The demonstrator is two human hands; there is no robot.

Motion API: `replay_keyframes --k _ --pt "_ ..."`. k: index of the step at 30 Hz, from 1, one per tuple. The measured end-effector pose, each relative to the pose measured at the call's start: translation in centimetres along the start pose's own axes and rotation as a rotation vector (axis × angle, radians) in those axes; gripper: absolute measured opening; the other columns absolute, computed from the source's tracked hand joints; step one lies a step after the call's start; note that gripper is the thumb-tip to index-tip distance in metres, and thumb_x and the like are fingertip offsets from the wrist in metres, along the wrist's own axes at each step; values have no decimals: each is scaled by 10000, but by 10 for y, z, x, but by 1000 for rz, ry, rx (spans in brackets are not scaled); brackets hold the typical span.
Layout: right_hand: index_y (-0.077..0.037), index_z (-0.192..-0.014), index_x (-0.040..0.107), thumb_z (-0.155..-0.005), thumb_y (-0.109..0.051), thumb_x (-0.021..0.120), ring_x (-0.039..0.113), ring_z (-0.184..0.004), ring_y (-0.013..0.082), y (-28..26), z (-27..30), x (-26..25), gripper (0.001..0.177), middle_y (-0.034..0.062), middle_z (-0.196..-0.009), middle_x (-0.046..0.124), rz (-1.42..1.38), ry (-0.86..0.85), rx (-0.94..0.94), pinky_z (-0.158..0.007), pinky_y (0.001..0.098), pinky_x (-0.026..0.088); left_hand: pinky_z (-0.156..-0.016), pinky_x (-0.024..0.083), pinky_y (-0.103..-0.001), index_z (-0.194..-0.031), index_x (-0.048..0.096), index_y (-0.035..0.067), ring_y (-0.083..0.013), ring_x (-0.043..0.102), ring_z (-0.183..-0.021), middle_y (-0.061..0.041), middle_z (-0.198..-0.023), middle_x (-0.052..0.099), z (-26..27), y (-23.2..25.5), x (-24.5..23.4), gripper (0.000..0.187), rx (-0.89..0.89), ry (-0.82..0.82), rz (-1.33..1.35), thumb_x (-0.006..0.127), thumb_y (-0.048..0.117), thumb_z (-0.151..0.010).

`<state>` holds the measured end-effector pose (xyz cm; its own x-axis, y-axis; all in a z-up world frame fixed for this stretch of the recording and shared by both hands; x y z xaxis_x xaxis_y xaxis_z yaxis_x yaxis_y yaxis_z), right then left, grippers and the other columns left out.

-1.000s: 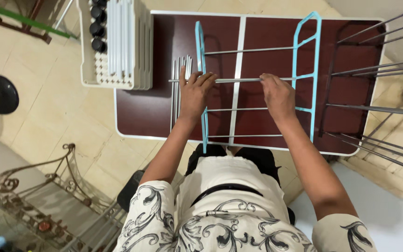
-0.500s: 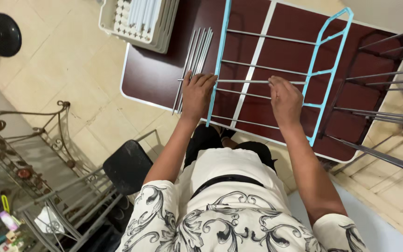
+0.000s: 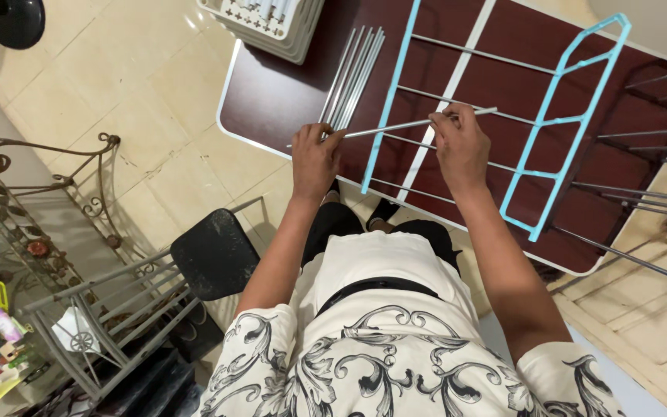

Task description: The person assembles a light blue plastic drying rack by inserting silver metal rods into the side frames. They repeatedly pick rods from a pile on the table, place them into slots, and adjust the rack's position. The process continues until the rack is fully populated with rods.

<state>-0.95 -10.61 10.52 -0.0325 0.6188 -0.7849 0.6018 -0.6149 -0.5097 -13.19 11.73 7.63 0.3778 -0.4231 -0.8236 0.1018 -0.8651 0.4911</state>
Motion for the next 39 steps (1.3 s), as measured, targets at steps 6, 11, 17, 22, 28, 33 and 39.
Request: replay_keyframes --k 6,11,17,22,28,33,39 --pt "-50 -1071 740 -946 -17 782 701 -913 243 -25 -34 40 136 80 -1088 625 -64 -55 -27 -748 360 593 -914 417 -443 -1108 758 108 -272 584 -1029 -57 -1025 644 -1 -40 -16 233 -29 17 -25 748 82 -877" --pt "-19 -1118 713 -954 13 718 681 -937 287 -40 -65 87 166 138 -1108 626 -96 -192 -40 -774 396 577 -877 410 -441 -1007 735 94 -286 585 -977 -61 -992 679 -2 -90 -13 111 -84 -31 -29 747 163 -921" --pt "33 -1124 673 -996 -30 650 648 -1026 342 -40 -95 170 145 189 -1138 630 -67 -380 -35 -864 434 550 -812 424 -453 -944 736 104 -308 628 -917 -84 -927 698 7 -147 22 87 -163 -198 -38 749 155 -875" --pt "10 -1090 690 -934 -1 638 648 -1115 352 -30 -106 233 165 174 -1172 647 25 -356 -127 -929 428 550 -813 457 -451 -958 733 94 -313 653 -917 -92 -928 715 15 -179 56 124 -188 -267 7 751 149 -849" --pt "15 -1052 724 -904 10 623 646 -1121 359 -12 -112 290 180 181 -1170 654 10 -431 -157 -970 434 531 -829 540 -475 -961 742 55 -359 700 -898 -149 -967 732 25 -215 102 147 -390 -386 191 772 140 -844" --pt "30 -1026 736 -893 14 621 633 -1123 345 7 -109 328 177 191 -1118 658 170 -608 -131 -1002 427 522 -805 561 -472 -965 736 27 -388 701 -892 -197 -990 720 30 -224 128 168 -507 -347 278 772 115 -827" --pt "18 -1062 756 -892 17 630 613 -1169 333 24 -101 348 211 178 -1167 677 165 -564 -126 -1031 451 473 -838 556 -476 -1086 704 50 -382 697 -935 -181 -1030 726 26 -221 140 237 -529 -372 285 759 111 -863"
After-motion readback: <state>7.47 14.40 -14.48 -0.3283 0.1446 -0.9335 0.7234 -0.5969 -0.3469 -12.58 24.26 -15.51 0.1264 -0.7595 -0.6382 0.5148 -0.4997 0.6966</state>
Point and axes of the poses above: each hand's wrist, its own z-axis away from the middle knuckle, its own x-axis out of the palm, y = z × x, the point moved 6 cm from there along -z, towards the middle knuckle
